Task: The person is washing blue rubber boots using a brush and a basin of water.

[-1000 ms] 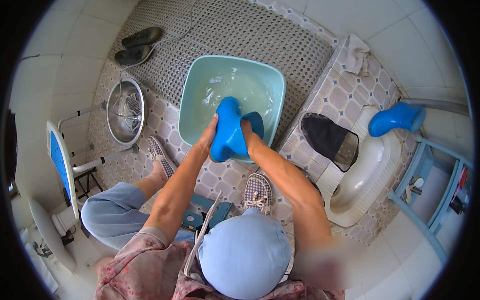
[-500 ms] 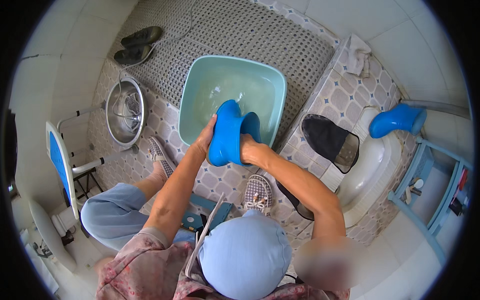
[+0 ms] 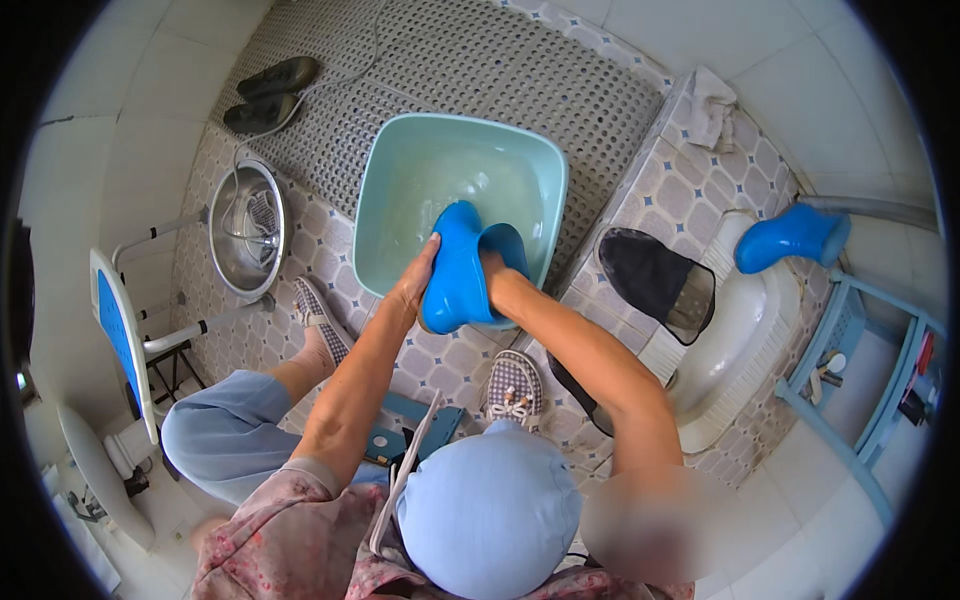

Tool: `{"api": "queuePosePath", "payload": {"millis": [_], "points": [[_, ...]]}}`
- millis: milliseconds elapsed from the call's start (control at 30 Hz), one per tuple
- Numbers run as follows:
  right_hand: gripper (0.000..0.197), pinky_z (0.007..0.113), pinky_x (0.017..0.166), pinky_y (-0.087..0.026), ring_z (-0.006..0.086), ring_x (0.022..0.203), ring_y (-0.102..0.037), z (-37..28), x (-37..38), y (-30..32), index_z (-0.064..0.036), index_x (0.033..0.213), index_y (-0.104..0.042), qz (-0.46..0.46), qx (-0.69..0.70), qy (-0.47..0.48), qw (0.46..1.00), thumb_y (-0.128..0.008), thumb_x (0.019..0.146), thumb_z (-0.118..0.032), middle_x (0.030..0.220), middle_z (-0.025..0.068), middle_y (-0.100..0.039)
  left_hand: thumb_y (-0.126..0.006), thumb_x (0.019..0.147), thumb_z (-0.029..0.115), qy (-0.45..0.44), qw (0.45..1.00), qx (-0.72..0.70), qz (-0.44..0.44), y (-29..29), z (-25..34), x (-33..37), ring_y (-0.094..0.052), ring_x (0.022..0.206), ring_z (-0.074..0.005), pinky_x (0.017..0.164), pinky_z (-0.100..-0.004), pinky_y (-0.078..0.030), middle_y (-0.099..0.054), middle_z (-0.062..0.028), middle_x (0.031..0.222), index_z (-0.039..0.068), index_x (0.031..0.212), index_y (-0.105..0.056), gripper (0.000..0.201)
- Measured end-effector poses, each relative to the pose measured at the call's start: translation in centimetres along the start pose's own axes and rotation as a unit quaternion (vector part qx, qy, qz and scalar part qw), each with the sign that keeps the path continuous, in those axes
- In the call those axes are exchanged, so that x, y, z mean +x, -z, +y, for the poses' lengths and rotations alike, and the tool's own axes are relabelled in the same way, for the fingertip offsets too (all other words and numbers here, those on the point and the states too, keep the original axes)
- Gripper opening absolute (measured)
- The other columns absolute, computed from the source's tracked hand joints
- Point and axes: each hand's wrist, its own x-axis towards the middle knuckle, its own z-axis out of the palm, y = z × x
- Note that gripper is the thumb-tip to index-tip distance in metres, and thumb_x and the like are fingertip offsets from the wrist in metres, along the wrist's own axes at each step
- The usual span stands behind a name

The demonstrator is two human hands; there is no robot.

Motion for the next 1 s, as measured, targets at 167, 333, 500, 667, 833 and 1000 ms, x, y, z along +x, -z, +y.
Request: {"api": "queuePosePath", "payload": {"millis": [167, 333, 500, 667, 833, 1000], "points": [[0.019, 0.036, 0.072, -0.049, 0.0225, 0.077, -0.062, -0.4, 1.3, 0.3, -0.0013, 0.099, -0.060, -0.017, 0.006, -0.009, 1.000, -0.054, 0.089, -0.016, 0.085, 0.0122, -0.065, -0.043, 0.099, 0.057, 0.018, 1.000, -0.006, -0.009, -1.1, 0.3, -0.1, -0.061, 0.116, -0.0313, 0.100, -0.0422, -0.051, -0.056, -0.0216, 0.134, -0.001, 0.144, -0.038, 0.074], [0.019, 0.036, 0.071, -0.049, 0.0219, 0.076, -0.062, -0.6, -0.8, -0.1, -0.0014, 0.098, -0.061, -0.048, 0.016, 0.003, 0.999, -0.054, 0.089, -0.016, 0.084, 0.0114, -0.065, -0.042, 0.099, 0.059, 0.008, 1.000, 0.006, -0.013, -0.7, 0.6, 0.0, -0.060, 0.117, -0.0317, 0.100, -0.0431, -0.050, -0.055, -0.0219, 0.134, -0.001, 0.145, -0.037, 0.076], [0.018, 0.035, 0.071, -0.049, 0.0213, 0.075, -0.061, -2.0, -0.8, -0.4, -0.0015, 0.097, -0.061, -0.058, 0.019, 0.008, 0.998, -0.054, 0.089, -0.016, 0.084, 0.0106, -0.065, -0.042, 0.099, 0.058, 0.017, 1.000, 0.015, -0.004, -1.5, -0.1, -0.2, -0.062, 0.115, -0.0319, 0.099, -0.0441, -0.052, -0.056, -0.0221, 0.134, -0.001, 0.143, -0.040, 0.073], [0.018, 0.035, 0.070, -0.048, 0.0207, 0.075, -0.061, -1.7, -2.1, 0.6, -0.0015, 0.097, -0.061, -0.082, 0.021, 0.020, 0.996, -0.054, 0.089, -0.016, 0.083, 0.0098, -0.065, -0.043, 0.100, 0.055, 0.018, 1.000, 0.003, 0.002, -2.0, 0.8, -1.5, -0.062, 0.115, -0.0315, 0.099, -0.0433, -0.051, -0.056, -0.0222, 0.133, -0.003, 0.143, -0.039, 0.073], [0.018, 0.034, 0.069, -0.048, 0.0201, 0.074, -0.060, -2.6, -1.2, 2.3, -0.0016, 0.096, -0.061, -0.091, 0.012, 0.026, 0.995, -0.054, 0.089, -0.016, 0.082, 0.0090, -0.064, -0.044, 0.100, 0.053, 0.015, 0.998, 0.049, 0.029, -2.8, 0.5, -1.5, -0.062, 0.113, -0.0302, 0.098, -0.0422, -0.052, -0.057, -0.0223, 0.132, -0.005, 0.141, -0.042, 0.071], [0.018, 0.034, 0.068, -0.048, 0.0195, 0.073, -0.060, -4.3, -2.4, 1.1, -0.0017, 0.096, -0.062, -0.110, 0.010, 0.035, 0.993, -0.054, 0.089, -0.016, 0.081, 0.0082, -0.064, -0.045, 0.100, 0.051, 0.001, 0.999, -0.005, -0.035, -0.1, 0.1, -0.2, -0.062, 0.114, -0.0297, 0.098, -0.0393, -0.051, -0.055, -0.0224, 0.134, -0.006, 0.142, -0.039, 0.071]]}}
